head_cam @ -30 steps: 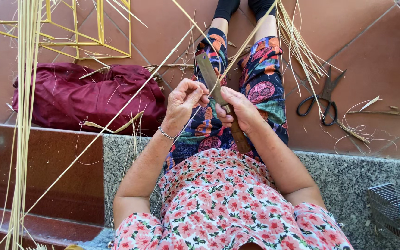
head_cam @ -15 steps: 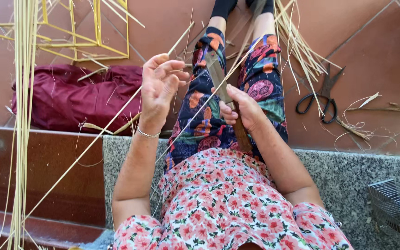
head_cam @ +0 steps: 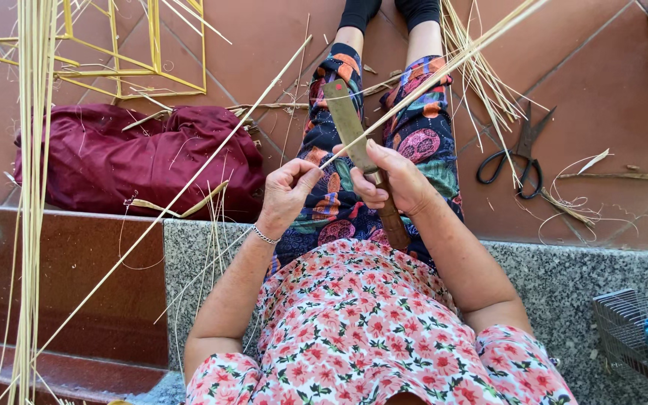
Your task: The person sits on the floor and uses a knife to shave thin strips from bamboo rods. They hold the rod in one hand and the knife in the other, repeatedly scraping the surface to create fine fibers. The person occasionally adjusts the rod and discards the shaved material onto the floor.
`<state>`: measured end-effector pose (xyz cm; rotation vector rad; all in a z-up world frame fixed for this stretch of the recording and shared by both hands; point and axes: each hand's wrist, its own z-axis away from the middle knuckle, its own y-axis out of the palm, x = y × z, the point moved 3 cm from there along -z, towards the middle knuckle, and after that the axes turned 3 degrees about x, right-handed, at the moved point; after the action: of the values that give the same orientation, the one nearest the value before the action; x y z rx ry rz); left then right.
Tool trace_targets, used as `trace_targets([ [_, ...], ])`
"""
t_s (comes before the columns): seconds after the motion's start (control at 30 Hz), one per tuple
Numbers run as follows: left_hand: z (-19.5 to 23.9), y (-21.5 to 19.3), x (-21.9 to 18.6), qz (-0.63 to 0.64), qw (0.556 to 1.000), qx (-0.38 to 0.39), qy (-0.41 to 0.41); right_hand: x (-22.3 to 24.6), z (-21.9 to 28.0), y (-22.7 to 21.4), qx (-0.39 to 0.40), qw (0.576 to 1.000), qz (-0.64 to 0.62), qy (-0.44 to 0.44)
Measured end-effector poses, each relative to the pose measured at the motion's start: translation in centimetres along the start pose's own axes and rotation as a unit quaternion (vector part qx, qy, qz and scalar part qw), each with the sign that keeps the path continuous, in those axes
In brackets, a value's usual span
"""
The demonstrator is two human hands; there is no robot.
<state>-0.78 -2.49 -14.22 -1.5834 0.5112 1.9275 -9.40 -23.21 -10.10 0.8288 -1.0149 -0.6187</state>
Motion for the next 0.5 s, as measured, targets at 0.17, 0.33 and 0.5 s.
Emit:
trace_targets([
  [0.17, -0.04, -0.13, -0.52, -0.005, 1.000, -0.006, -0.004, 0.38, -0.21, 0.67, 0.026, 0.999, 0.015, 0.009],
  [0.33, 0.00, 0.03, -0.93, -0.011, 1.000, -0.004, 0.000, 0.10, -0.10, 0.57, 0.051, 0.998, -0.023, 0.002],
  [0.5, 0.24, -0.13, -0.92, 0.010, 1.000, 0.006, -0.007, -0.30, -0.13, 0.23, 0.054, 0.998, -0.040, -0.007],
])
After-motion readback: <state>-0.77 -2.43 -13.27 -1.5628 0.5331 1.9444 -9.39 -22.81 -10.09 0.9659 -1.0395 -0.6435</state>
